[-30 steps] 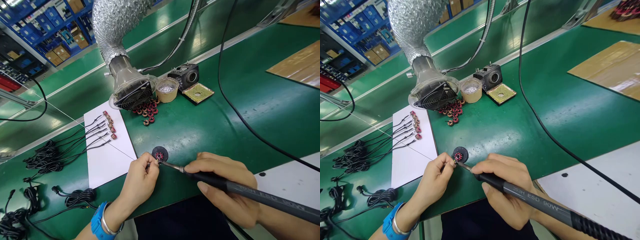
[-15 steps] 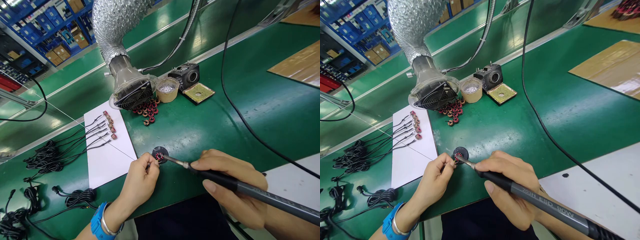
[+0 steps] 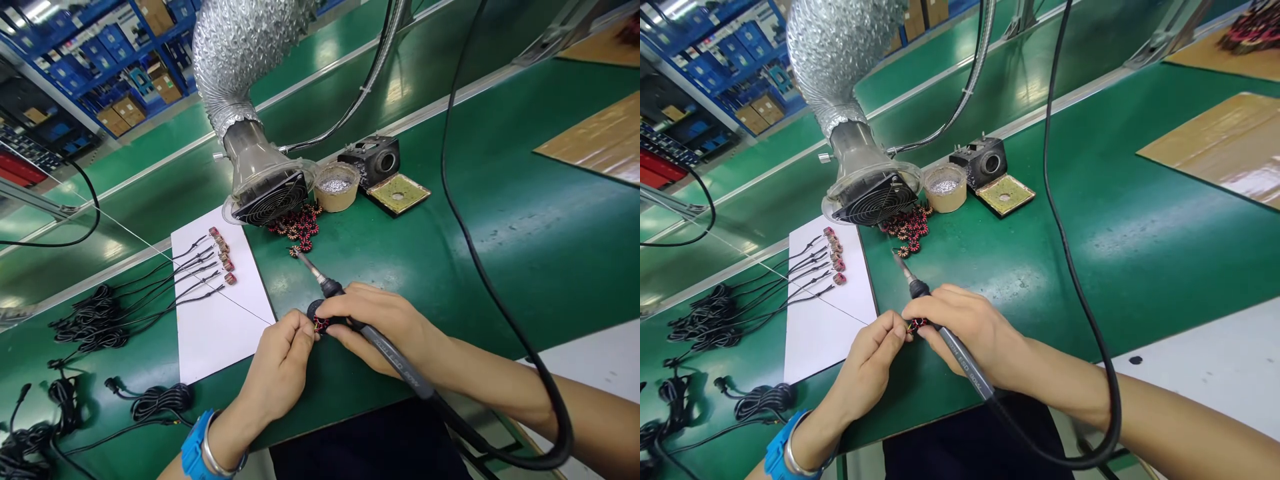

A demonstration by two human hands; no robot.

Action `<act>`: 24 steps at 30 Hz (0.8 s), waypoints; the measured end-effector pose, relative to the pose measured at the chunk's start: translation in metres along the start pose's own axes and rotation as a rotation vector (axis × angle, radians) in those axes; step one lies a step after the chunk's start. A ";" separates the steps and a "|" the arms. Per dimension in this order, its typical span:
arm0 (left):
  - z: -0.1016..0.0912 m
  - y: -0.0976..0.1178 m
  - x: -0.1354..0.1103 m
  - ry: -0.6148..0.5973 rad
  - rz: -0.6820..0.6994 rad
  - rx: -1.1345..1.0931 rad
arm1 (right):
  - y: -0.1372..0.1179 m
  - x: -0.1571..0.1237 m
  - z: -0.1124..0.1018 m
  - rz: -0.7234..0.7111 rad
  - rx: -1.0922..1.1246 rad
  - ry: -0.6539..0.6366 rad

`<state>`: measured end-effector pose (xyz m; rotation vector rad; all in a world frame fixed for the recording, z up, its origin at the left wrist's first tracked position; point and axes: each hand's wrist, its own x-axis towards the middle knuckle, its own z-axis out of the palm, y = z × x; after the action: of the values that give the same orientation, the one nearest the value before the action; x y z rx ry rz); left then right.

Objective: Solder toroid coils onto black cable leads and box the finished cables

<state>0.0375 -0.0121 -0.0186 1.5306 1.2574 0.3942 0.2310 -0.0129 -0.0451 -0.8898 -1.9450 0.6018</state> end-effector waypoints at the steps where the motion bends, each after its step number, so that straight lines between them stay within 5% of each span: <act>1: 0.000 0.000 0.000 -0.012 0.006 -0.007 | 0.001 0.001 0.002 -0.010 0.016 -0.009; 17: 0.000 0.005 -0.004 -0.039 0.042 0.074 | -0.001 0.000 0.012 -0.131 -0.102 -0.006; 24: -0.001 0.008 -0.002 0.011 0.047 0.166 | -0.006 -0.007 0.020 0.001 -0.106 0.020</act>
<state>0.0398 -0.0127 -0.0110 1.7027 1.2916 0.3353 0.2143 -0.0233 -0.0540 -0.9590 -1.9731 0.4923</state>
